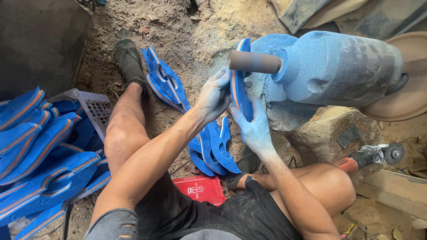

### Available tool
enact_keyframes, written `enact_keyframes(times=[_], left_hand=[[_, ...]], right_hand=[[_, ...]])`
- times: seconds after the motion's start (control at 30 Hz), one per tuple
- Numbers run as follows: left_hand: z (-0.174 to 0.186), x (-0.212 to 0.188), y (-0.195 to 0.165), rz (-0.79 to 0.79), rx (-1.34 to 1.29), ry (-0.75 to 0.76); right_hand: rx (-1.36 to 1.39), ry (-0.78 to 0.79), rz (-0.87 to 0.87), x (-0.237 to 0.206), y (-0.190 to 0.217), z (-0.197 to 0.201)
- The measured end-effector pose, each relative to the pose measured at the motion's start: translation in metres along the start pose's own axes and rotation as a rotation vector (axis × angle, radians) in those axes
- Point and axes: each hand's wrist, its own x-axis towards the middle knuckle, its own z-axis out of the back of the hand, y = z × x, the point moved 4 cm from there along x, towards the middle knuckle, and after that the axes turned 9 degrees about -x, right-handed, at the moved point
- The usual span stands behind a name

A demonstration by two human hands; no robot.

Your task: The person sits on the floor and repeatedly presses the edges of blue flip-flops against a rotating grinding wheel to smooth them. They handle the flip-flops one at a time, rotating them to grind different edges, and place finished pieces on the floor beside them.

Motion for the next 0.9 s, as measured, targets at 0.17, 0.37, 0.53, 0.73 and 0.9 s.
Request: enact_keyframes(times=[0.17, 0.37, 0.53, 0.73, 0.9], left_hand=[[-0.003, -0.022, 0.004, 0.023, 0.029, 0.005], [-0.004, -0.048, 0.007, 0.099, 0.029, 0.004], [-0.008, -0.067, 0.007, 0.154, 0.048, 0.025], [-0.014, -0.083, 0.009, 0.201, 0.059, 0.055], [-0.025, -0.095, 0.004, 0.229, 0.098, 0.104]], right_hand=[[0.017, 0.051, -0.040, -0.021, -0.011, 0.001], [-0.025, 0.103, -0.123, -0.041, -0.022, 0.002], [-0.042, 0.118, -0.067, -0.055, -0.031, 0.003], [-0.037, 0.160, -0.018, -0.068, -0.047, 0.004], [-0.050, 0.165, 0.095, -0.072, -0.051, 0.006]])
